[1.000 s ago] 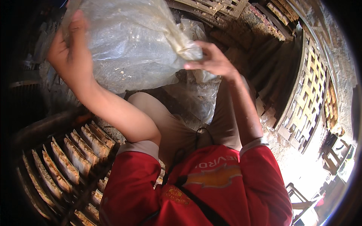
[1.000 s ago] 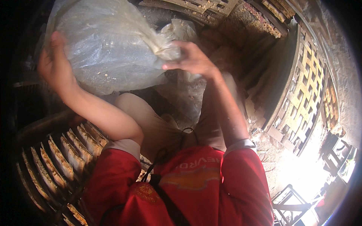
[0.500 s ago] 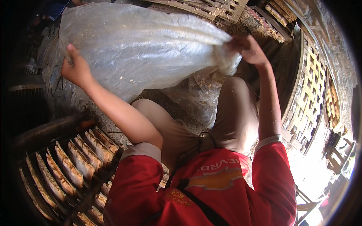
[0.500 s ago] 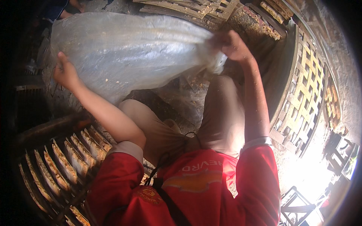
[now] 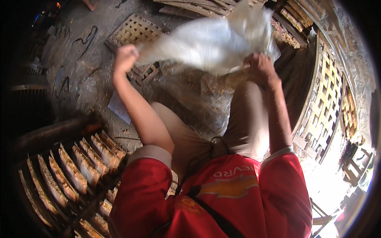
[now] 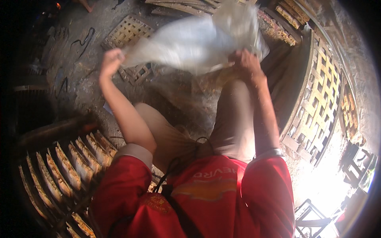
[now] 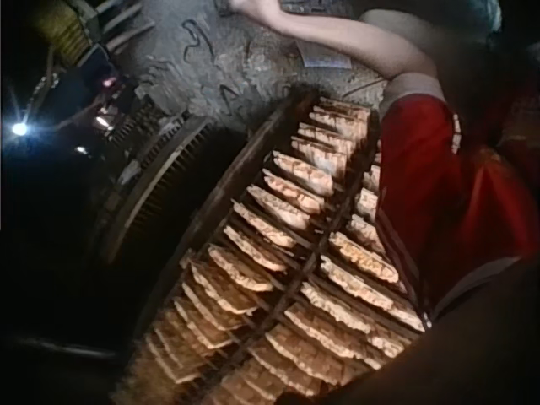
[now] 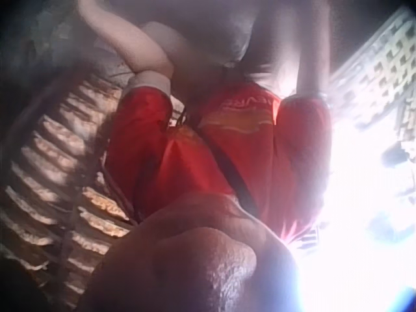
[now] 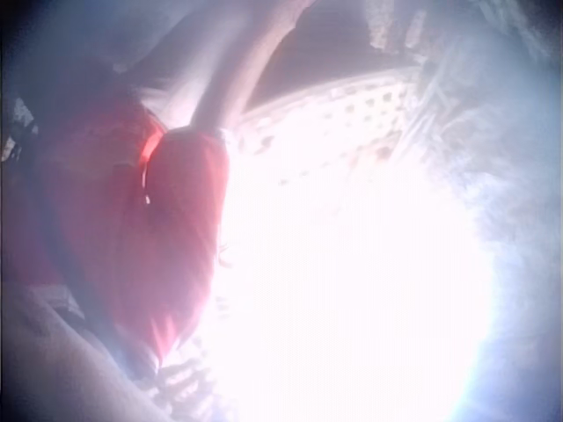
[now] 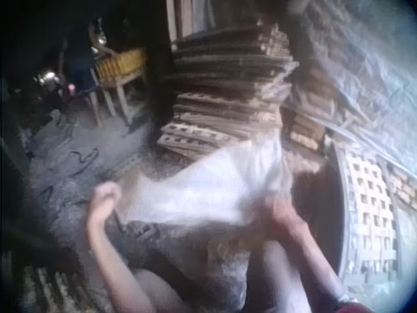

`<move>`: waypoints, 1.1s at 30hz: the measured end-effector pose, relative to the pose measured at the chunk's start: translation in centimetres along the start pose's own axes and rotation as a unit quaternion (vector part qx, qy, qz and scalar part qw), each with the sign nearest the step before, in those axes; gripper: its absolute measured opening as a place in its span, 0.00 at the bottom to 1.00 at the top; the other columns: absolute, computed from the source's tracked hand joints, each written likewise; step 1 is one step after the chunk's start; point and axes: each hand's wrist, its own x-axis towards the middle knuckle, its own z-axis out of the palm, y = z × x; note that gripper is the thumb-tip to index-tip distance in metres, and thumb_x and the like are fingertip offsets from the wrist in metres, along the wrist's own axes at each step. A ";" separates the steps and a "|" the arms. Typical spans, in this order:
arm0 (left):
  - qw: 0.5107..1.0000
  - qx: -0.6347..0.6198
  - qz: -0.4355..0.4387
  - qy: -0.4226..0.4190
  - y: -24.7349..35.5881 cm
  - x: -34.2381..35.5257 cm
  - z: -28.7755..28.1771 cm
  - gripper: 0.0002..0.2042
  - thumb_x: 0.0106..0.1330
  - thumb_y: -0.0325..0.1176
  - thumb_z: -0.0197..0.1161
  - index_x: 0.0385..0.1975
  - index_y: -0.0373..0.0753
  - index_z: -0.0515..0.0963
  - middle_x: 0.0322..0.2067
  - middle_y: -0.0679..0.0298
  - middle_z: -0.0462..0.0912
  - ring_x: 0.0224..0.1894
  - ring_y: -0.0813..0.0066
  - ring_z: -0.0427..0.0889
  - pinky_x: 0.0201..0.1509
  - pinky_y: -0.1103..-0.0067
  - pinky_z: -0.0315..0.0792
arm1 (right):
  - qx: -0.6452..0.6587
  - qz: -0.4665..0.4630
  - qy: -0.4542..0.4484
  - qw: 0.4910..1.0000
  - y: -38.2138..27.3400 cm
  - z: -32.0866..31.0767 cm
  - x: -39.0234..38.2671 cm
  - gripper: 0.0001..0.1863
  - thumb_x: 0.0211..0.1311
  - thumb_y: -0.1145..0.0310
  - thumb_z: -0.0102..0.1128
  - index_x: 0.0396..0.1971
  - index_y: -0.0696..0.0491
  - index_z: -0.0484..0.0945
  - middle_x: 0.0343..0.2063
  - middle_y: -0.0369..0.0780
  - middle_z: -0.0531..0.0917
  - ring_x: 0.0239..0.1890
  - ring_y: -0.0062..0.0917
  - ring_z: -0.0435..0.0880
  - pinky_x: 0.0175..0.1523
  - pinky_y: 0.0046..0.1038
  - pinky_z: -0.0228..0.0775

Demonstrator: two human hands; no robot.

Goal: The person sits on the floor and repeatedly places wooden trays into clear plastic bags, then removes them and repeats the process. The person handles multiple trays and bags, arranging them on the floor.

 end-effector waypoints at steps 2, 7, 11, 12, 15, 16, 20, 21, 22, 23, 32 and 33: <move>0.982 -0.085 -0.081 0.150 3.3 -1.0 2.1 0.09 0.57 0.18 0.57 0.31 0.37 0.82 0.34 0.64 0.87 0.46 0.69 0.82 0.57 0.73 0.72 | 0.096 0.011 -0.061 0.993 -0.2 -0.5 -1.7 0.19 0.63 0.60 0.60 0.52 0.52 0.77 0.48 0.51 0.84 0.55 0.45 0.82 0.58 0.47 0.74; 0.893 -0.306 0.015 0.329 6.6 -1.8 -0.1 0.13 0.78 0.36 0.57 0.47 0.30 0.79 0.36 0.58 0.86 0.38 0.71 0.84 0.49 0.72 0.76 | 0.057 0.091 0.143 0.984 -4.8 -7.1 1.5 0.16 0.59 0.61 0.59 0.44 0.53 0.83 0.37 0.54 0.86 0.46 0.52 0.85 0.53 0.50 0.76; 0.927 -0.226 0.004 0.299 5.8 -1.3 0.5 0.19 0.81 0.43 0.51 0.44 0.31 0.78 0.29 0.63 0.81 0.28 0.72 0.81 0.36 0.72 0.76 | 0.095 0.156 0.169 0.969 -2.9 -10.0 4.0 0.22 0.61 0.59 0.55 0.54 0.44 0.83 0.47 0.53 0.86 0.52 0.50 0.84 0.57 0.49 0.74; 0.936 -0.181 0.024 0.302 6.0 -1.2 0.2 0.20 0.81 0.45 0.50 0.44 0.31 0.79 0.30 0.61 0.82 0.30 0.71 0.82 0.39 0.71 0.77 | 0.073 0.183 0.198 0.960 -2.9 -10.2 4.4 0.22 0.61 0.59 0.54 0.55 0.44 0.83 0.48 0.52 0.86 0.53 0.49 0.84 0.59 0.50 0.72; 0.942 -0.156 0.076 0.288 7.0 -1.5 0.0 0.24 0.82 0.49 0.47 0.45 0.30 0.80 0.36 0.58 0.84 0.39 0.69 0.83 0.49 0.69 0.76 | 0.052 0.262 0.225 0.937 -5.1 -12.2 4.5 0.26 0.61 0.59 0.57 0.61 0.43 0.78 0.56 0.50 0.83 0.61 0.48 0.79 0.67 0.51 0.61; 0.941 -0.168 0.095 0.279 8.1 -1.8 -0.1 0.26 0.82 0.50 0.46 0.46 0.29 0.80 0.38 0.57 0.85 0.42 0.68 0.83 0.52 0.68 0.75 | -0.005 0.233 0.336 0.913 -6.8 -12.1 4.2 0.28 0.61 0.61 0.60 0.64 0.44 0.75 0.60 0.51 0.79 0.64 0.49 0.75 0.67 0.50 0.61; 0.954 -0.219 0.072 0.191 14.2 -3.5 0.5 0.31 0.80 0.56 0.48 0.57 0.27 0.77 0.56 0.51 0.82 0.61 0.66 0.77 0.69 0.69 0.64 | 0.168 -0.184 0.517 0.819 -17.2 -9.9 -0.2 0.36 0.63 0.68 0.63 0.71 0.57 0.62 0.69 0.54 0.66 0.73 0.51 0.61 0.75 0.50 0.51; 0.953 -0.212 0.099 0.193 14.6 -2.9 1.0 0.29 0.80 0.55 0.48 0.53 0.29 0.78 0.50 0.53 0.84 0.53 0.69 0.79 0.61 0.71 0.69 | 0.206 -0.235 0.450 0.837 -20.7 -7.9 -1.7 0.37 0.66 0.65 0.61 0.73 0.56 0.60 0.71 0.52 0.63 0.75 0.48 0.58 0.77 0.51 0.47; 0.952 -0.202 0.123 0.196 14.9 -2.5 1.4 0.27 0.81 0.54 0.48 0.48 0.31 0.80 0.43 0.56 0.86 0.45 0.72 0.81 0.53 0.73 0.75 | 0.222 -0.269 0.372 0.860 -23.8 -5.7 -2.6 0.37 0.69 0.63 0.58 0.75 0.55 0.57 0.74 0.50 0.60 0.77 0.46 0.54 0.79 0.52 0.42; 0.950 -0.202 0.123 0.202 15.7 -2.3 1.8 0.26 0.81 0.53 0.48 0.45 0.32 0.79 0.39 0.58 0.85 0.39 0.75 0.79 0.45 0.74 0.74 | 0.212 -0.269 0.293 0.892 -25.8 -3.1 -2.6 0.37 0.72 0.60 0.56 0.76 0.54 0.55 0.77 0.48 0.56 0.80 0.43 0.51 0.80 0.52 0.37; 0.950 -0.210 0.069 0.222 15.0 -3.5 0.6 0.23 0.82 0.51 0.48 0.38 0.35 0.78 0.22 0.65 0.80 0.23 0.80 0.76 0.25 0.80 0.69 | 0.425 -0.076 0.196 0.880 -27.3 1.4 -3.4 0.29 0.75 0.50 0.47 0.73 0.40 0.66 0.77 0.35 0.60 0.79 0.39 0.54 0.80 0.58 0.36; 0.948 -0.219 0.073 0.222 15.4 -3.4 0.6 0.23 0.82 0.51 0.48 0.39 0.35 0.78 0.22 0.64 0.81 0.24 0.80 0.77 0.25 0.80 0.69 | 0.388 -0.134 0.197 0.890 -28.2 1.2 -3.1 0.29 0.75 0.50 0.49 0.72 0.41 0.67 0.76 0.36 0.61 0.78 0.40 0.56 0.80 0.58 0.37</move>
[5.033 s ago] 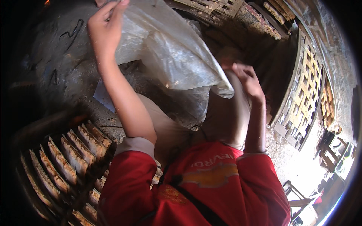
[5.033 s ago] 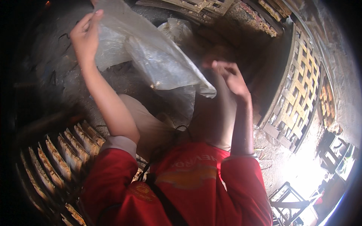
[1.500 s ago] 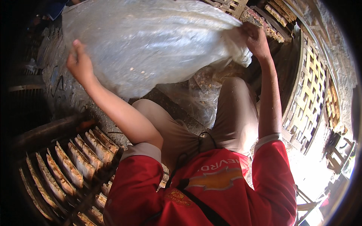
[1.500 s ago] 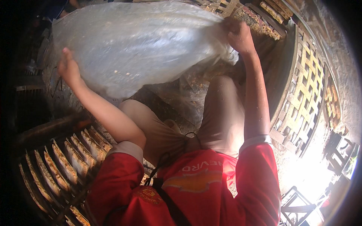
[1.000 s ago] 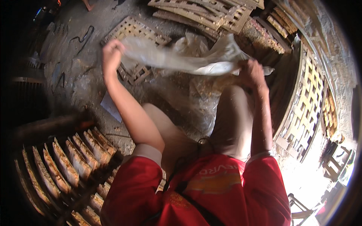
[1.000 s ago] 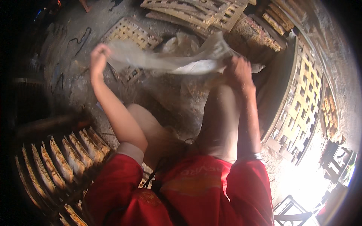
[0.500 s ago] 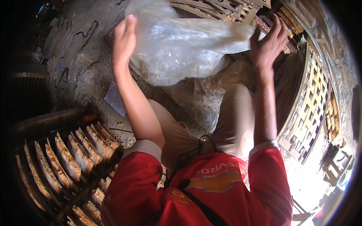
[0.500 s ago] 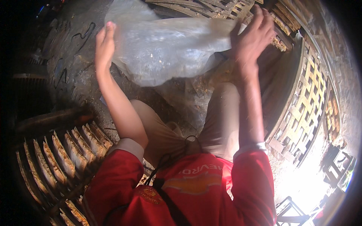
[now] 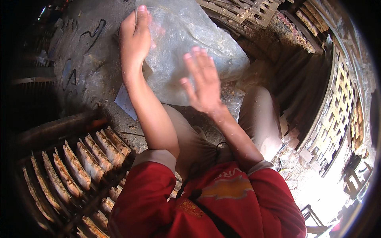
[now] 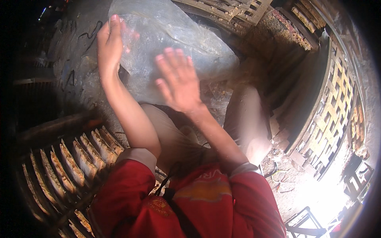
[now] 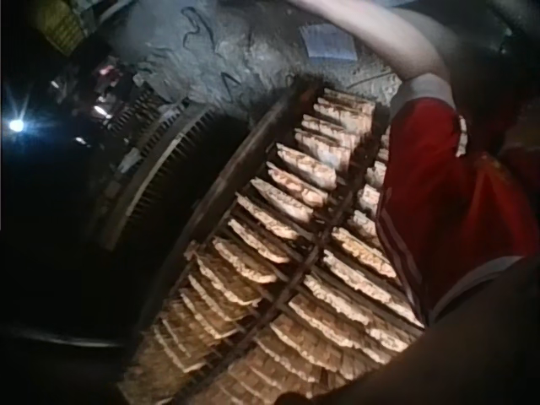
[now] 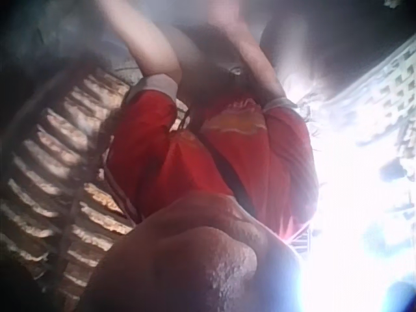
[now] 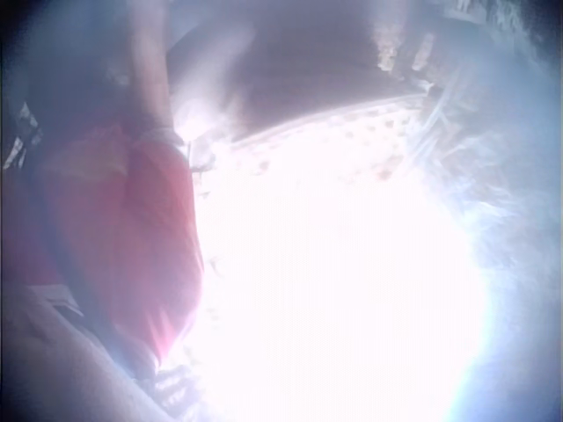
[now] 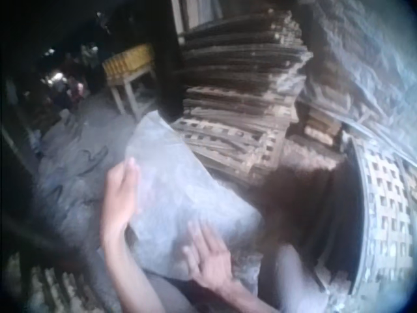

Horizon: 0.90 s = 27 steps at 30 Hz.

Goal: The person sits on the floor and repeatedly places wooden trays into clear plastic bags, then removes them and repeats the process. The person handles multiple trays and bags, arranging them on the floor.

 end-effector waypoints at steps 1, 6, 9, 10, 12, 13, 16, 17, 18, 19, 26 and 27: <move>1.000 -0.011 0.000 -0.002 0.4 0.0 0.4 0.23 0.82 0.51 0.48 0.39 0.34 0.78 0.22 0.63 0.82 0.24 0.79 0.79 0.26 0.80 0.69 | -0.028 -0.057 -0.029 0.998 -0.6 1.0 0.6 0.28 0.74 0.51 0.50 0.71 0.41 0.69 0.75 0.38 0.63 0.77 0.42 0.57 0.79 0.58 0.38; 1.000 -0.012 -0.001 0.027 1.9 0.5 1.5 0.23 0.82 0.50 0.46 0.40 0.34 0.76 0.25 0.57 0.86 0.27 0.75 0.83 0.25 0.80 0.70 | -0.275 0.063 -0.372 0.884 6.6 5.5 -3.5 0.28 0.71 0.56 0.55 0.69 0.42 0.71 0.73 0.41 0.66 0.74 0.46 0.63 0.79 0.56 0.42; 1.000 -0.002 0.002 0.024 1.3 -0.9 0.4 0.23 0.82 0.50 0.45 0.39 0.34 0.75 0.26 0.54 0.87 0.27 0.73 0.85 0.27 0.79 0.74 | -0.101 0.050 -0.046 0.993 3.8 2.2 -3.8 0.28 0.70 0.57 0.56 0.69 0.40 0.71 0.73 0.40 0.66 0.74 0.46 0.64 0.78 0.59 0.43; 1.000 -0.006 0.001 0.026 1.0 -1.2 -0.1 0.23 0.82 0.50 0.44 0.39 0.34 0.75 0.26 0.54 0.87 0.28 0.73 0.85 0.28 0.79 0.75 | -0.043 0.003 0.081 0.996 0.2 0.4 -1.9 0.29 0.70 0.57 0.56 0.70 0.39 0.69 0.74 0.38 0.65 0.75 0.45 0.61 0.77 0.61 0.43; 0.999 -0.025 0.012 0.025 1.7 -1.1 -0.2 0.24 0.82 0.51 0.44 0.39 0.34 0.75 0.27 0.55 0.86 0.28 0.71 0.86 0.30 0.78 0.77 | -0.079 -0.087 0.020 0.993 -2.0 -0.1 0.2 0.31 0.69 0.56 0.58 0.72 0.40 0.67 0.75 0.37 0.64 0.77 0.44 0.58 0.77 0.60 0.44; 0.999 -0.042 0.020 0.015 2.2 -0.8 0.5 0.24 0.82 0.51 0.44 0.39 0.33 0.75 0.27 0.55 0.86 0.29 0.70 0.86 0.31 0.77 0.79 | -0.107 -0.126 -0.006 0.986 -2.2 -0.3 1.0 0.32 0.69 0.56 0.58 0.73 0.40 0.66 0.75 0.36 0.63 0.77 0.43 0.57 0.77 0.60 0.44; 0.998 -0.038 0.040 0.014 3.6 -0.8 1.5 0.25 0.82 0.52 0.45 0.40 0.33 0.75 0.28 0.55 0.86 0.31 0.69 0.87 0.33 0.76 0.80 | -0.281 0.004 -0.310 0.908 5.0 3.9 -2.2 0.28 0.75 0.54 0.45 0.74 0.33 0.63 0.74 0.33 0.64 0.76 0.36 0.58 0.78 0.62 0.34; 0.998 -0.024 0.044 0.027 3.3 -0.8 1.0 0.25 0.82 0.53 0.45 0.40 0.32 0.75 0.28 0.55 0.86 0.32 0.69 0.87 0.33 0.76 0.80 | -0.262 0.078 -0.398 0.876 5.3 2.7 -3.4 0.27 0.75 0.53 0.45 0.73 0.33 0.65 0.70 0.36 0.71 0.72 0.36 0.67 0.78 0.61 0.37; 0.989 0.019 0.129 0.070 2.5 -0.2 0.8 0.26 0.81 0.54 0.46 0.40 0.33 0.77 0.27 0.58 0.86 0.30 0.73 0.85 0.32 0.78 0.77 | -0.238 0.152 -0.479 0.831 5.9 1.4 -4.1 0.27 0.75 0.52 0.45 0.72 0.33 0.66 0.65 0.39 0.77 0.68 0.37 0.76 0.78 0.60 0.41; 0.993 0.035 0.106 0.040 2.5 -0.2 0.6 0.26 0.81 0.55 0.47 0.40 0.34 0.77 0.26 0.59 0.85 0.29 0.75 0.83 0.30 0.79 0.75 | -0.205 0.204 -0.482 0.827 5.5 -0.8 -3.8 0.26 0.74 0.52 0.47 0.70 0.35 0.69 0.61 0.43 0.80 0.63 0.40 0.80 0.75 0.54 0.51; 0.996 0.045 0.052 -0.065 6.0 -3.2 -2.3 0.27 0.80 0.56 0.48 0.37 0.35 0.80 0.23 0.65 0.84 0.21 0.84 0.71 0.22 0.83 0.61 | -0.017 0.004 0.171 0.985 2.2 -13.1 4.5 0.49 0.56 0.62 0.76 0.75 0.53 0.56 0.71 0.52 0.66 0.74 0.48 0.63 0.75 0.43 0.59; 0.994 0.036 0.059 -0.081 6.8 -3.8 -2.9 0.26 0.80 0.55 0.50 0.38 0.34 0.80 0.23 0.65 0.83 0.21 0.85 0.70 0.23 0.84 0.62 | 0.021 0.002 0.157 0.987 2.4 -13.1 6.0 0.51 0.56 0.63 0.77 0.75 0.54 0.55 0.72 0.52 0.65 0.74 0.45 0.63 0.76 0.42 0.57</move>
